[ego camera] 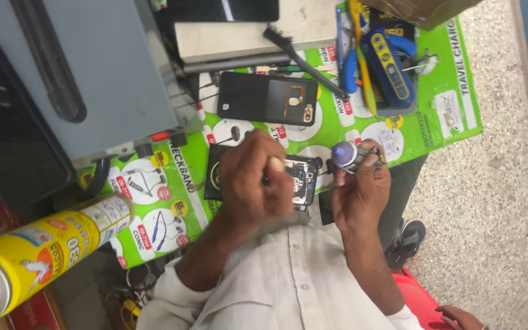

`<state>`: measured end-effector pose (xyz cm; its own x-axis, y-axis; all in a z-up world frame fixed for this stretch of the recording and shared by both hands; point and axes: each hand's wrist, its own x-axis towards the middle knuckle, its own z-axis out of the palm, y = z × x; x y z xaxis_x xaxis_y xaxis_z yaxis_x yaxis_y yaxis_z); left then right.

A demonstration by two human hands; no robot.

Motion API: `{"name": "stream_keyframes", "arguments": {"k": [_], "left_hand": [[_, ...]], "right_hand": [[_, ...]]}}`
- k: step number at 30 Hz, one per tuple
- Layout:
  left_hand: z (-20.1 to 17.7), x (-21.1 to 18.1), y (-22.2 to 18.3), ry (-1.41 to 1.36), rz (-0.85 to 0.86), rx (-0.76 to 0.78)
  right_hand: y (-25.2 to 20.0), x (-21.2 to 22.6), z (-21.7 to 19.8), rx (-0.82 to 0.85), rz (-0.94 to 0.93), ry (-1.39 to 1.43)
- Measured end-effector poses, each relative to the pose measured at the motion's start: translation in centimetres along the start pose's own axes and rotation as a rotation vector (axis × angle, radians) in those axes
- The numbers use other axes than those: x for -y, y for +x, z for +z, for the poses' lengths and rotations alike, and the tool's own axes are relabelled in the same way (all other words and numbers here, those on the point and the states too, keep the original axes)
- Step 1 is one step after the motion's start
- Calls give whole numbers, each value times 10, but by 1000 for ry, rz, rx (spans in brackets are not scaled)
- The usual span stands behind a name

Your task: The person uses a heat gun to warm the back cover of a smartphone, then applies adhesive to the internal frame. They align and press the back cover onto the device, secure it with a rubber band, and test the screen functionality.

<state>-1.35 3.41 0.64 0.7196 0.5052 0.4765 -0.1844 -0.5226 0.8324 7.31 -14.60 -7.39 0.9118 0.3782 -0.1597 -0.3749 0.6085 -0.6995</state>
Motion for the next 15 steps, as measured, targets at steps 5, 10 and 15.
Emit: {"name": "stream_keyframes", "arguments": {"k": [5,10,15], "left_hand": [[-51,31,-18,135,-129,78],[-98,39,-40,118,-190,262],[-110,53,-48,166,-228,417]], "right_hand": [[17,4,-6,66,110,-6],[35,-2,19,347,84,-297],[55,-23,58,663,-153,-981]]}}
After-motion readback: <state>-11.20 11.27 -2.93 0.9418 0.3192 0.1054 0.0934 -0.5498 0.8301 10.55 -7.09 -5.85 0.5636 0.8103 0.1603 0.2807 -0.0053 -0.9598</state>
